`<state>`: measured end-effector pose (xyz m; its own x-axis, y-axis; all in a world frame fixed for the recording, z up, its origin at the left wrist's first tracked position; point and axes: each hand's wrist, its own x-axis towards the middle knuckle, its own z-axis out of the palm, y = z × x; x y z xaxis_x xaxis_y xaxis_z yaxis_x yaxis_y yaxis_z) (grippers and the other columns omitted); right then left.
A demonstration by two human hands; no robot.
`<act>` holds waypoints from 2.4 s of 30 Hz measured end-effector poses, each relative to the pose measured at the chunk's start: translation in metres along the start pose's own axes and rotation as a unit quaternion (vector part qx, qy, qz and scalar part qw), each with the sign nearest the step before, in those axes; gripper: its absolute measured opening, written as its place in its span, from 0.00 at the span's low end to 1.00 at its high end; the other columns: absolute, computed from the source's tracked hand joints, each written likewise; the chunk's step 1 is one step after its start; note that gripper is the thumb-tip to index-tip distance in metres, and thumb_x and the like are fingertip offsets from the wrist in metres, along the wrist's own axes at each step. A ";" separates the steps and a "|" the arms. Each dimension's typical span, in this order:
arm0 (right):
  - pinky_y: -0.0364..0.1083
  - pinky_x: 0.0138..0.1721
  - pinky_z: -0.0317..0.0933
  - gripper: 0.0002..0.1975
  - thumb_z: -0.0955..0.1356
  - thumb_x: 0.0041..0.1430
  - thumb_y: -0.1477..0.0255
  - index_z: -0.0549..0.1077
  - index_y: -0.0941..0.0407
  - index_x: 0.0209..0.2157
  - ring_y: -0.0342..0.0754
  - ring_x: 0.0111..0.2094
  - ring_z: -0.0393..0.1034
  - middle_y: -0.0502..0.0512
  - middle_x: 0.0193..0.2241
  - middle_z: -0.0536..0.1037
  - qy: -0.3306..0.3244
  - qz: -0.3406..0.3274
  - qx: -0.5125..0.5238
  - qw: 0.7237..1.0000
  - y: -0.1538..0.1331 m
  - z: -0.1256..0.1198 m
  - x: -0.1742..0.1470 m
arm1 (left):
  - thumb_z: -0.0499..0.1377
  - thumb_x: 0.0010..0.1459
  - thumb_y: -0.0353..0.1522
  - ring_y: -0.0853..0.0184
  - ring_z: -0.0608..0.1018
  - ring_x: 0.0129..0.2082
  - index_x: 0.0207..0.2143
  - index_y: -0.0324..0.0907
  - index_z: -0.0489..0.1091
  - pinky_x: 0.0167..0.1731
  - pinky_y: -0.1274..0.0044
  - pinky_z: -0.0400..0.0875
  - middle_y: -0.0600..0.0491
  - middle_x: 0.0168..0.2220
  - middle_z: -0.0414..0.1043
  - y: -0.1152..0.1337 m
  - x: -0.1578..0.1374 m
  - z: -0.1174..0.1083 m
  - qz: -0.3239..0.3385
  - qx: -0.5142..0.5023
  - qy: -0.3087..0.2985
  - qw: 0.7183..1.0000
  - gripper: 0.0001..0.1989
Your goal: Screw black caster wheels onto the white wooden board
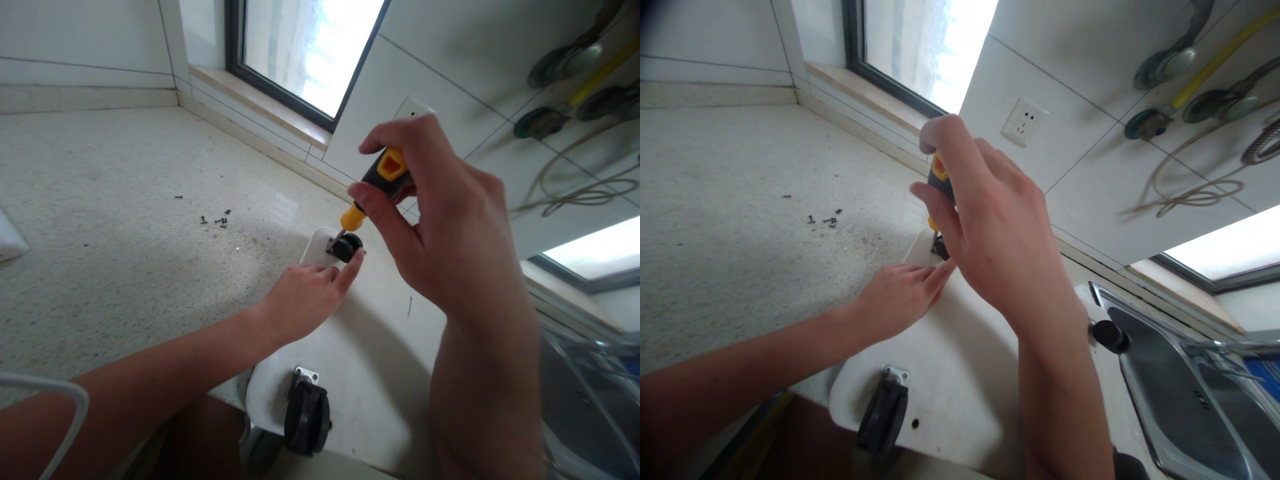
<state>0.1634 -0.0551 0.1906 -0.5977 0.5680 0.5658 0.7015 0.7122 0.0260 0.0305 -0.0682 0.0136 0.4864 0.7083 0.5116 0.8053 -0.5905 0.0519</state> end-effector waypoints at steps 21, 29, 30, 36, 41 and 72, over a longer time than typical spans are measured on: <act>0.47 0.32 0.61 0.05 0.70 0.69 0.65 0.72 0.50 0.39 0.51 0.31 0.70 0.52 0.25 0.71 0.054 0.025 -0.068 0.996 -0.019 0.002 -0.005 | 0.57 0.72 0.24 0.61 0.82 0.29 0.76 0.32 0.56 0.24 0.72 0.68 0.54 0.31 0.78 -0.004 -0.003 0.003 0.024 -0.020 0.057 0.998 0.32; 0.51 0.42 0.70 0.08 0.67 0.75 0.67 0.73 0.48 0.53 0.51 0.37 0.76 0.55 0.44 0.83 -0.001 -0.005 0.025 1.000 -0.014 -0.004 -0.006 | 0.57 0.71 0.23 0.62 0.83 0.29 0.74 0.32 0.58 0.24 0.71 0.68 0.55 0.30 0.78 -0.003 -0.003 0.001 0.021 -0.020 0.054 0.998 0.31; 0.51 0.42 0.70 0.07 0.67 0.75 0.65 0.73 0.48 0.51 0.50 0.36 0.75 0.54 0.41 0.83 0.009 0.002 0.018 1.000 -0.013 -0.002 -0.006 | 0.57 0.71 0.23 0.63 0.83 0.29 0.74 0.32 0.58 0.24 0.71 0.67 0.55 0.30 0.78 -0.002 -0.002 0.001 0.018 -0.019 0.050 0.998 0.30; 0.53 0.38 0.68 0.11 0.68 0.74 0.60 0.75 0.52 0.50 0.50 0.30 0.72 0.54 0.35 0.80 0.001 0.010 -0.016 1.000 -0.011 -0.006 -0.007 | 0.57 0.71 0.23 0.64 0.83 0.29 0.73 0.33 0.58 0.24 0.72 0.67 0.55 0.31 0.79 -0.002 -0.001 -0.001 0.016 -0.022 0.038 0.999 0.30; 0.52 0.43 0.72 0.15 0.67 0.75 0.67 0.71 0.46 0.60 0.52 0.39 0.78 0.55 0.49 0.83 -0.057 0.000 0.053 0.997 -0.008 -0.013 -0.009 | 0.56 0.72 0.23 0.64 0.83 0.29 0.74 0.32 0.58 0.24 0.71 0.66 0.56 0.30 0.78 -0.002 -0.002 0.001 0.017 -0.018 0.050 0.998 0.30; 0.50 0.42 0.71 0.14 0.70 0.74 0.70 0.69 0.47 0.57 0.48 0.40 0.75 0.53 0.47 0.78 0.149 0.035 0.091 0.984 -0.007 -0.020 -0.009 | 0.55 0.75 0.26 0.60 0.88 0.36 0.79 0.37 0.54 0.30 0.74 0.73 0.47 0.39 0.85 -0.006 0.001 0.001 -0.016 -0.035 -0.014 0.999 0.33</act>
<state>0.1714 -0.0728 0.2017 -0.3911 0.4923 0.7776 0.6401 0.7526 -0.1545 0.0266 -0.0635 0.0133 0.4710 0.7367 0.4852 0.7953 -0.5926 0.1278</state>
